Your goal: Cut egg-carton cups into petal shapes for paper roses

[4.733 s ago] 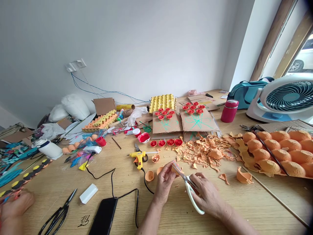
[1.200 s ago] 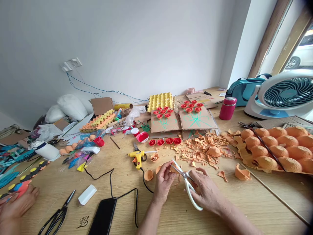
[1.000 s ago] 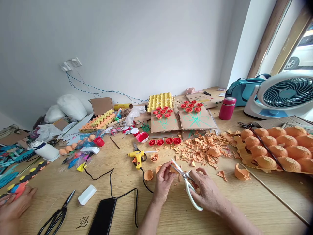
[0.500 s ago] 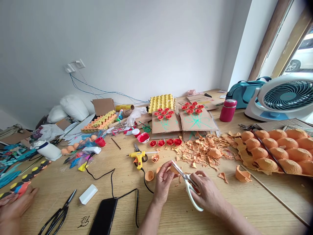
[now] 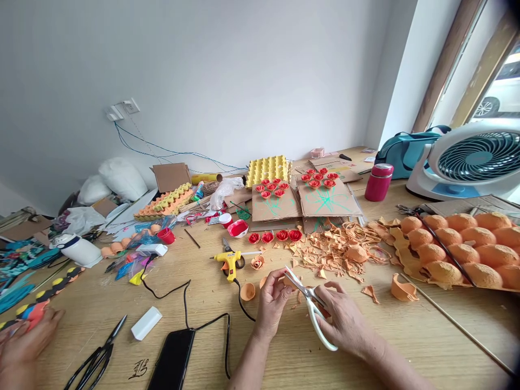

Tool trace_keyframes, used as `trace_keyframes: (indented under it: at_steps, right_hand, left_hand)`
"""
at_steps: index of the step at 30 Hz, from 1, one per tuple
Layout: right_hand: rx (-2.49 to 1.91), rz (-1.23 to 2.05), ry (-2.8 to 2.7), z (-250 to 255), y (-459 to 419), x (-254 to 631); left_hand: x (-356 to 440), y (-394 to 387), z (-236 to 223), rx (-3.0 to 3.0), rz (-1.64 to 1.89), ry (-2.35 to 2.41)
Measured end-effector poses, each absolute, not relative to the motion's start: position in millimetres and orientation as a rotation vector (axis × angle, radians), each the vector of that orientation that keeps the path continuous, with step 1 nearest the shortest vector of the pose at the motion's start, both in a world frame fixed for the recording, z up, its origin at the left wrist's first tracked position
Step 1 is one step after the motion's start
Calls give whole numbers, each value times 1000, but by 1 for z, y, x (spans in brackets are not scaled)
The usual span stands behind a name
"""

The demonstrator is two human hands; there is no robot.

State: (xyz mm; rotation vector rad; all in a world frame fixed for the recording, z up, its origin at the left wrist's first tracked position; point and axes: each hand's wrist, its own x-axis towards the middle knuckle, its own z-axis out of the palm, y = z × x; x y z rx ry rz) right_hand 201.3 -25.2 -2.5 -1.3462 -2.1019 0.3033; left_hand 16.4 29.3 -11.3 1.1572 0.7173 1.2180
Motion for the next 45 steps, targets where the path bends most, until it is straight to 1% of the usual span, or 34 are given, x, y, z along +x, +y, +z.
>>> trace_keyframes:
  at_steps: [11,19,30,37,45]
  right_hand:
    - [-1423,409,-2016,-7,-24,200]
    - [-1514,536,-1796,-16,-16,209]
    - [-1440,706,-1753,-5,-19,209]
    - [-1441,739,-1766,-10,-19,206]
    - [-1483,686,-1864,0,-23,202]
  left_hand:
    - [15,28,-5,1114,1259,727]
    - [17,26,0,809,1143,585]
    - [15,31,-2,518,1013,507]
    - [16,30,-1,563,1010,537]
    - [16,26,-2,948,1150,734]
